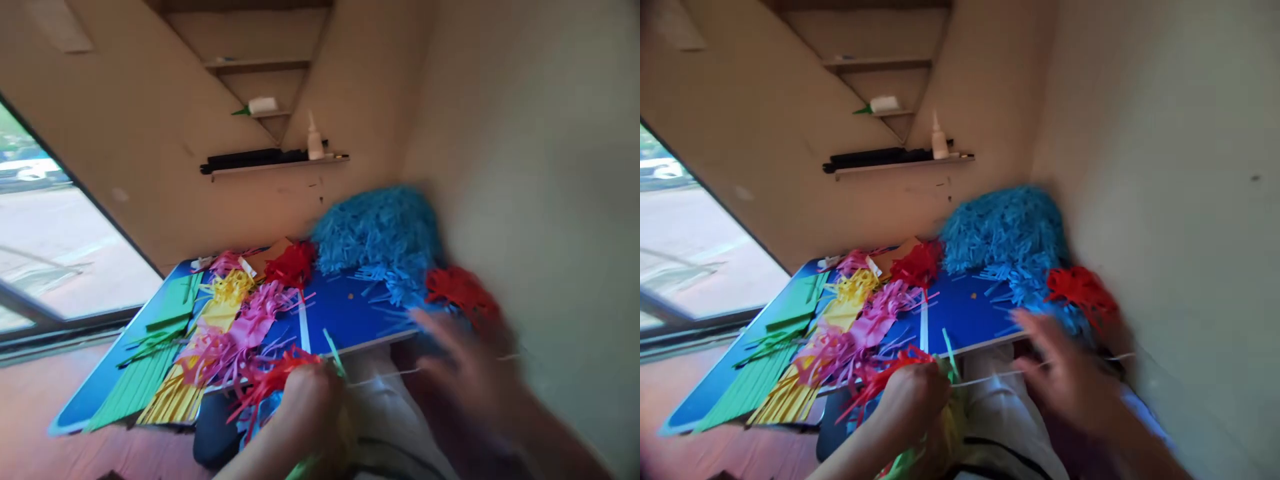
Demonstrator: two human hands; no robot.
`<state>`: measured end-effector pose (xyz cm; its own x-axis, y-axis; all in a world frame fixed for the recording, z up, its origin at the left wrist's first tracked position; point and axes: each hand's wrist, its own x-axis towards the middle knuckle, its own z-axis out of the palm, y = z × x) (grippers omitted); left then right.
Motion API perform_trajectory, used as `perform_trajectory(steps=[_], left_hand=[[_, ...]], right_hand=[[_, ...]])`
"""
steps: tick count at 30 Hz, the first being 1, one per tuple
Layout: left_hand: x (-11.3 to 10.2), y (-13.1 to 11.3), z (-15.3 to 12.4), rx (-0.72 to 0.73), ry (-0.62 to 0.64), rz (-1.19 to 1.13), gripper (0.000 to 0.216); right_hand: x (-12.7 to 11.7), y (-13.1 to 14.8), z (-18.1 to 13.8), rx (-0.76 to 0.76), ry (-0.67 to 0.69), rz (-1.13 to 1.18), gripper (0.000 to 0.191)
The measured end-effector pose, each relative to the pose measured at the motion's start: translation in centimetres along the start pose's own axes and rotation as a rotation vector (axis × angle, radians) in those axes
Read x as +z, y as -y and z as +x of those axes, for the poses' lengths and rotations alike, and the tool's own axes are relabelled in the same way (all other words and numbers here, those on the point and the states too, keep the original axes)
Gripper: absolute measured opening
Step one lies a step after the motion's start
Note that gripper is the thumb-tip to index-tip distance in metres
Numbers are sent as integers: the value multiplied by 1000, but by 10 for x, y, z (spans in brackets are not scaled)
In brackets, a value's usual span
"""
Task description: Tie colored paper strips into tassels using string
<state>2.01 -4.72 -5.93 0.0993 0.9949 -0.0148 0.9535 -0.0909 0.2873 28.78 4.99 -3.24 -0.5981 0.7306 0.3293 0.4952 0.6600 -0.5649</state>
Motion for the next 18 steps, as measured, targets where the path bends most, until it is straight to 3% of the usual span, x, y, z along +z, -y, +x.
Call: perform_trajectory(steps=[2,5,8,12,16,18], left_hand=[[-7,-20,14,34,23,19,21],[-24,-28,20,49,58,-34,17],[-43,-10,19,58,38,-188,25],[-56,14,26,84,21,-225,30],[-65,12,36,201,-18,-162,20],[-72,6,39,238,-85,-144,23]], right_hand=[[38,16,1,-71,174,120,51],[65,22,17,-19,305,305,23],[46,2,27,85,223,344,19],[11,-21,28,46,237,418,19],[-2,-21,30,70,122,286,20],[-7,-19,30,30,143,319,20]])
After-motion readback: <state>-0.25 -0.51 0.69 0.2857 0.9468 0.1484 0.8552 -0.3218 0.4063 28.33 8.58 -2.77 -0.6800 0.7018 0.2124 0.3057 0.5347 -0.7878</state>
